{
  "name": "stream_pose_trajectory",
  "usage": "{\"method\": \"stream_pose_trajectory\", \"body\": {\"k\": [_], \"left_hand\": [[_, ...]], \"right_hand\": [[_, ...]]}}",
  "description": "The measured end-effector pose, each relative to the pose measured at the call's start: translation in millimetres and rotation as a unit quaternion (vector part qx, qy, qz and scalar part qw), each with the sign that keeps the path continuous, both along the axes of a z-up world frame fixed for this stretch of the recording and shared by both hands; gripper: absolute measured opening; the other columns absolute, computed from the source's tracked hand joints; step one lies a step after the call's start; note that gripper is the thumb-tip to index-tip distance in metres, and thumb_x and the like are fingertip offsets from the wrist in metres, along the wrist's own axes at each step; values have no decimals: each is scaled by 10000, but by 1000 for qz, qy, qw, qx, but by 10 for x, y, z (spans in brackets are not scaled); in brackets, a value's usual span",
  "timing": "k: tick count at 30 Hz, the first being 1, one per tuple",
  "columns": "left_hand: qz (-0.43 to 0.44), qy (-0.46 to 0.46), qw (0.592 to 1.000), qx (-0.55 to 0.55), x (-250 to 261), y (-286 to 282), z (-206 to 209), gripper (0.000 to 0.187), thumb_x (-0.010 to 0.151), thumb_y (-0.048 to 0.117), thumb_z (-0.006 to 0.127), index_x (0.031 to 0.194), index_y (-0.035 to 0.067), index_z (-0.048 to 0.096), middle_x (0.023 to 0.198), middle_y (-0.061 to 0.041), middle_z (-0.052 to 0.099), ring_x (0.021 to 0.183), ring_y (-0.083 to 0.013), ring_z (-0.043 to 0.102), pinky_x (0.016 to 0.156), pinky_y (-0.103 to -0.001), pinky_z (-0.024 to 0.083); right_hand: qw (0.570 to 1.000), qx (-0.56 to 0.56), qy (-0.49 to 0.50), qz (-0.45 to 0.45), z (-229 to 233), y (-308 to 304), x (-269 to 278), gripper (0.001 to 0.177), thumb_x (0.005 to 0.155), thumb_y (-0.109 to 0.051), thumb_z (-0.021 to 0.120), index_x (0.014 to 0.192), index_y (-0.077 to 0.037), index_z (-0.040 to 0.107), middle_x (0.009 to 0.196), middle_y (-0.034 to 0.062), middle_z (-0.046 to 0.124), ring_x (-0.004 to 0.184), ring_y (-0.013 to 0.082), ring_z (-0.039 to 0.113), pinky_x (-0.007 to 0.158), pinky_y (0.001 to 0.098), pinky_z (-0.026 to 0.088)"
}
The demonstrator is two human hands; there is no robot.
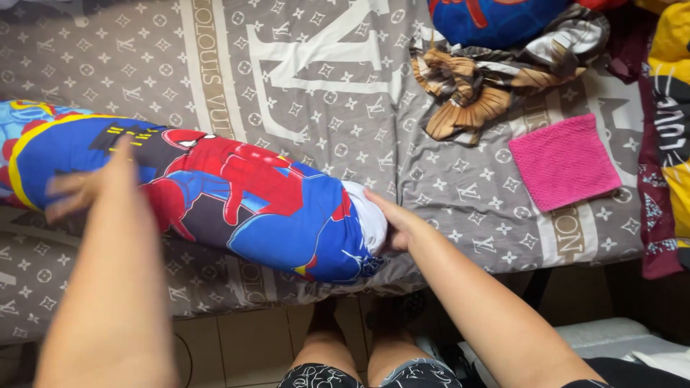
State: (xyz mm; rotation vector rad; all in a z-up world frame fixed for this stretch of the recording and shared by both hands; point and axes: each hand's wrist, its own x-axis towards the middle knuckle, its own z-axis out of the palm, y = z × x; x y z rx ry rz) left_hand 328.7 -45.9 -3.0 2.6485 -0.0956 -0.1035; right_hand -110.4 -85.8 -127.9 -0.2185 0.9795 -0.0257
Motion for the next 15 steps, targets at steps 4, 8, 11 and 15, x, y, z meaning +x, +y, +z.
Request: {"method": "stream_pose_trajectory", "body": {"k": [4, 8, 11, 15], "left_hand": [[167, 481, 850, -132, 506, 671, -436, 1084, 752, 867, 543, 1545, 131, 476, 1607, -165, 481, 1452, -391, 436, 1164, -704, 227], [51, 478, 769, -422, 759, 756, -1096, 837, 856, 720, 568, 1423, 104, 557, 1447, -129, 642, 1331, -324, 629, 1124, -559, 466], [-29, 483, 685, -545, 691, 530, -831, 776, 883, 672, 522, 1433, 127, 571, 1481, -104, 625, 1362, -323, 610, 1163, -522, 467], [-212, 465, 542, -667, 263, 26, 256, 742, 933, 633, 452, 1510, 176, 544, 1593, -56, 552, 1507, -296, 513, 1268, -507, 429]], "right_hand": [[997, 20, 80, -12, -374, 97, 58, 616, 936, -560, 543, 1338, -105, 646, 1291, 123, 693, 1114, 287, 678, 962, 564, 525], [992, -89, 48, -75, -384, 238, 164, 455, 851, -164, 590, 1275, -20, 669, 1173, 167, 763, 1045, 302, 748, 892, 450, 612], [950, -266, 63, -154, 178, 184, 284, 493, 757, 33, 608, 1244, -23, 660, 1094, 127, 749, 979, 255, 730, 848, 393, 600], [803, -555, 84, -198, 858, -90, 301, 503, 768, 70, 658, 1264, -14, 643, 1096, 64, 713, 963, 147, 673, 891, 293, 543]]}}
